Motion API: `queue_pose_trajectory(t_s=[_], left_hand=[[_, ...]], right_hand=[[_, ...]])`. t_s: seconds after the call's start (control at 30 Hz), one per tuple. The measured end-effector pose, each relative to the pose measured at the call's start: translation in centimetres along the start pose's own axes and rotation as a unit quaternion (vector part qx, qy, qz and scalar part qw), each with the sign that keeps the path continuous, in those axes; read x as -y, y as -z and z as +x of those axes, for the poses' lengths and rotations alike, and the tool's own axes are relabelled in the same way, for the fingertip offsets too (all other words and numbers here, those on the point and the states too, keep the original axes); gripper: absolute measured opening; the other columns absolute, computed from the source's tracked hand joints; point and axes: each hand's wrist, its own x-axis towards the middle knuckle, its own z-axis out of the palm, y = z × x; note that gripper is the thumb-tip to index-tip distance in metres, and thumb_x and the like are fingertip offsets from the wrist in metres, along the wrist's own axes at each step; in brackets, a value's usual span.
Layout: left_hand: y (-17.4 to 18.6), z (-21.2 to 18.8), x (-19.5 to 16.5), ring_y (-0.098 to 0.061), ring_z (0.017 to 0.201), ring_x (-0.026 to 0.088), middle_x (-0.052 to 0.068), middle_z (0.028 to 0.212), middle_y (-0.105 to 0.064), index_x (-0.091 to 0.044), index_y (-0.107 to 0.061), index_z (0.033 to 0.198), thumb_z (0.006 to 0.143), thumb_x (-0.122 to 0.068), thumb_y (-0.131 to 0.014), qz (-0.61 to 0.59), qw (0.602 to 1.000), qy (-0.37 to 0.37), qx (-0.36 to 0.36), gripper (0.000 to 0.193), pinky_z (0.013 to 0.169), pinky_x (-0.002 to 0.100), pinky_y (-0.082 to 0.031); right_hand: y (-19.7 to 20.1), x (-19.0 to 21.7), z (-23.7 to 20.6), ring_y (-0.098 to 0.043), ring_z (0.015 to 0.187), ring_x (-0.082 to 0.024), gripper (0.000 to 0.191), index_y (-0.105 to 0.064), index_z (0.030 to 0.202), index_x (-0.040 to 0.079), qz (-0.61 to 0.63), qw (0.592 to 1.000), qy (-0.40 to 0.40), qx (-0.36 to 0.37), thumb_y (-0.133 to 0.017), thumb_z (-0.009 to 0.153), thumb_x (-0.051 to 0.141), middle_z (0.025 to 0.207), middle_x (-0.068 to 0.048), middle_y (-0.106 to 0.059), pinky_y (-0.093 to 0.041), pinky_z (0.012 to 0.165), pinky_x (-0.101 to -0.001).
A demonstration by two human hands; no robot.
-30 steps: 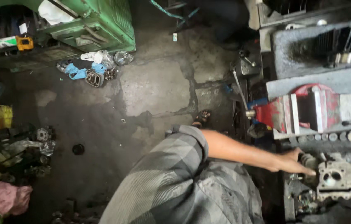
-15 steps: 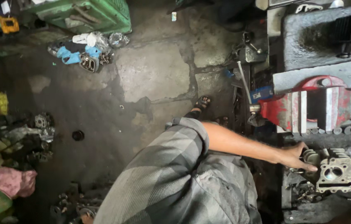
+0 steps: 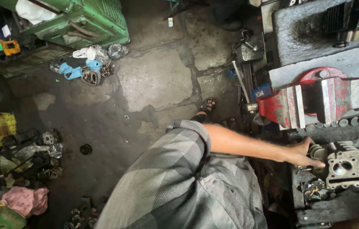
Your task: The person disassembles a small engine cylinder head at a cluttered workbench. They hold a punch against a valve component and strike it with a hammer to drive parts out, then pick apart and reposition the head, using a screwdriver to work on the valve assembly by hand.
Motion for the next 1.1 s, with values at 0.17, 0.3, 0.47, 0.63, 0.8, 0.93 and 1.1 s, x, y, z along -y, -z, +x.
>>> queue_pose_trajectory(t_s=[0.17, 0.3, 0.47, 0.63, 0.8, 0.93, 1.1], left_hand=[[0.0, 0.1, 0.2, -0.059, 0.125, 0.039, 0.039, 0.143, -0.045, 0.015, -0.009, 0.151, 0.071, -0.072, -0.071, 0.005, 0.999, 0.005, 0.044, 0.133, 0.098, 0.042, -0.054], [-0.1, 0.3, -0.5, -0.063, 0.118, 0.039, 0.040, 0.145, -0.039, 0.014, 0.010, 0.153, 0.072, -0.073, -0.064, 0.007, 0.994, 0.032, 0.107, 0.140, 0.086, 0.044, -0.061], [0.6, -0.4, -1.3, -0.060, 0.120, 0.039, 0.036, 0.149, -0.031, 0.009, 0.019, 0.150, 0.072, -0.072, -0.064, -0.002, 0.992, 0.038, 0.119, 0.139, 0.078, 0.048, -0.063], [1.0, -1.9, -1.2, -0.063, 0.113, 0.039, 0.032, 0.146, -0.034, 0.006, 0.018, 0.150, 0.070, -0.071, -0.063, -0.017, 0.993, 0.039, 0.113, 0.137, 0.069, 0.051, -0.066], [1.0, -2.6, -1.4, -0.072, 0.095, 0.034, 0.030, 0.139, -0.045, 0.006, 0.006, 0.149, 0.073, -0.076, -0.063, 0.048, 0.996, 0.019, 0.068, 0.132, 0.060, 0.049, -0.066], [1.2, -2.7, -1.5, -0.076, 0.082, 0.034, 0.029, 0.123, -0.056, 0.006, 0.005, 0.149, 0.071, -0.073, -0.063, 0.025, 0.995, 0.038, 0.085, 0.130, 0.057, 0.047, -0.066], [1.2, -2.7, -1.5, -0.077, 0.077, 0.033, 0.029, 0.115, -0.061, 0.007, 0.000, 0.147, 0.071, -0.070, -0.065, 0.013, 0.995, 0.033, 0.088, 0.126, 0.056, 0.046, -0.066]], right_hand=[[-2.1, 2.2, -0.2, -0.064, 0.100, -0.020, 0.026, -0.054, 0.124, -0.005, 0.025, 0.999, -0.001, 0.028, -0.068, 0.102, -0.001, 0.114, -0.014, -0.064, -0.060, 0.089, -0.0325], [-4.2, 4.2, -0.5, -0.064, 0.101, -0.021, 0.026, -0.052, 0.124, -0.006, 0.038, 0.995, 0.031, 0.082, -0.067, 0.103, -0.003, 0.114, -0.015, -0.063, -0.061, 0.091, -0.0325], [-7.5, 6.1, -0.5, -0.063, 0.104, -0.022, 0.016, -0.047, 0.119, -0.004, 0.146, 0.973, 0.046, 0.172, -0.055, 0.108, -0.011, 0.117, -0.015, -0.059, -0.063, 0.097, -0.0335], [-10.1, 7.3, -0.5, -0.061, 0.110, -0.025, 0.018, -0.041, 0.123, -0.006, 0.161, 0.954, 0.065, 0.245, -0.053, 0.112, -0.013, 0.120, -0.020, -0.056, -0.059, 0.103, -0.0376], [-11.3, 6.6, -0.4, -0.067, 0.114, -0.027, 0.016, -0.041, 0.122, -0.005, 0.193, 0.946, 0.061, 0.253, -0.052, 0.111, -0.004, 0.125, -0.019, -0.057, -0.065, 0.102, -0.0391], [-11.4, 2.9, 0.3, -0.069, 0.110, -0.027, 0.019, -0.038, 0.118, -0.005, 0.188, 0.945, 0.064, 0.260, -0.055, 0.113, 0.004, 0.122, -0.019, -0.056, -0.066, 0.098, -0.0388], [-11.3, -3.7, 3.0, -0.066, 0.094, -0.022, 0.016, -0.044, 0.119, -0.006, 0.191, 0.947, 0.078, 0.246, -0.056, 0.113, 0.002, 0.108, -0.017, -0.059, -0.064, 0.089, -0.0367]])
